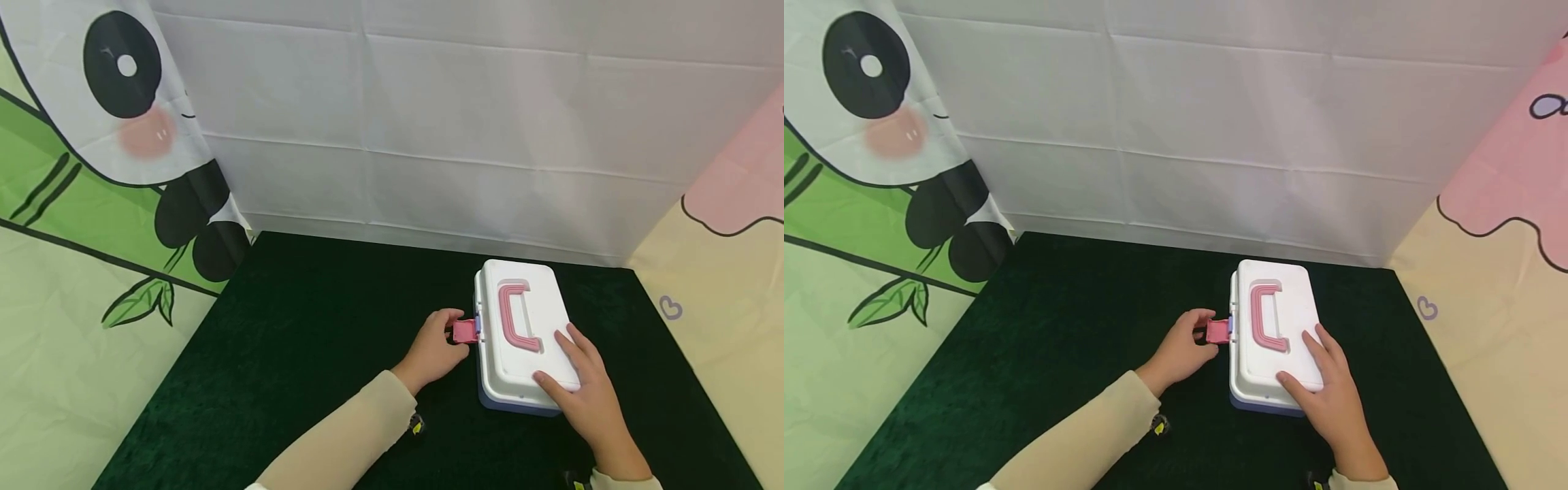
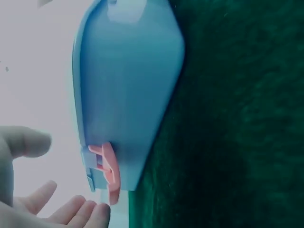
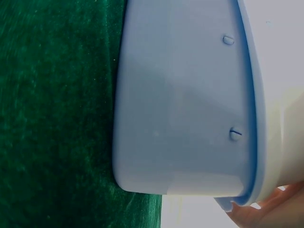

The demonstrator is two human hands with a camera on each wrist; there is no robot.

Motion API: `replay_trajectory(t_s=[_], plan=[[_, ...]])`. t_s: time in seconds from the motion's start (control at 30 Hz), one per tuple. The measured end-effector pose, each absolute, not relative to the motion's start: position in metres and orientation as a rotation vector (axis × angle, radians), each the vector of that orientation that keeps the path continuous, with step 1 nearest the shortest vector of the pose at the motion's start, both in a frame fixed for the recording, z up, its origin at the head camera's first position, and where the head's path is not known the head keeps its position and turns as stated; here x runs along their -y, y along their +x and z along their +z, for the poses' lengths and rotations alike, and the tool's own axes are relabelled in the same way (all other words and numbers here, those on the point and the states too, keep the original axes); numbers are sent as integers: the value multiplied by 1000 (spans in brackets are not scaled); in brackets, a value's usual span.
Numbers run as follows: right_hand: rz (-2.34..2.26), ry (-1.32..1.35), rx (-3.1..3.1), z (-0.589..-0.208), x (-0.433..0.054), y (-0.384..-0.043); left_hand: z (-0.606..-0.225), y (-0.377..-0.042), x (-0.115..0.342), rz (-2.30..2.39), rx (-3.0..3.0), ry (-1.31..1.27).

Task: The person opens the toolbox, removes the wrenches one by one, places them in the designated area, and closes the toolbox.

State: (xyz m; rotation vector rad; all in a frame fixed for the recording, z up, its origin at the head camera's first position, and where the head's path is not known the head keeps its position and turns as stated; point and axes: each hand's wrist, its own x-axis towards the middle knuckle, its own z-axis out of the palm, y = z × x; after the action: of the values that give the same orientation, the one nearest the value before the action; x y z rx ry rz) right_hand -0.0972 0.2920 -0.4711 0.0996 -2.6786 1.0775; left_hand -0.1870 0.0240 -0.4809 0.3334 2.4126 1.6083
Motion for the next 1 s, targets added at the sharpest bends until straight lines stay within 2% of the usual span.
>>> replay_trajectory(t_s=[0.2, 0.37, 0.67, 1.0], plan=[[1090, 106, 2673, -472, -293, -97, -483, -162, -21, 1430, -2360, 530], [1093, 110, 2668, -472, -293, -97, -491, -156, -26, 1342, -2375, 594], [1088, 117, 2666, -473, -292, -97, -505, -154, -40, 1290, -2412, 566], [1010, 135, 2693, -471, -294, -98, -509, -144, -50, 1477, -2317, 464]])
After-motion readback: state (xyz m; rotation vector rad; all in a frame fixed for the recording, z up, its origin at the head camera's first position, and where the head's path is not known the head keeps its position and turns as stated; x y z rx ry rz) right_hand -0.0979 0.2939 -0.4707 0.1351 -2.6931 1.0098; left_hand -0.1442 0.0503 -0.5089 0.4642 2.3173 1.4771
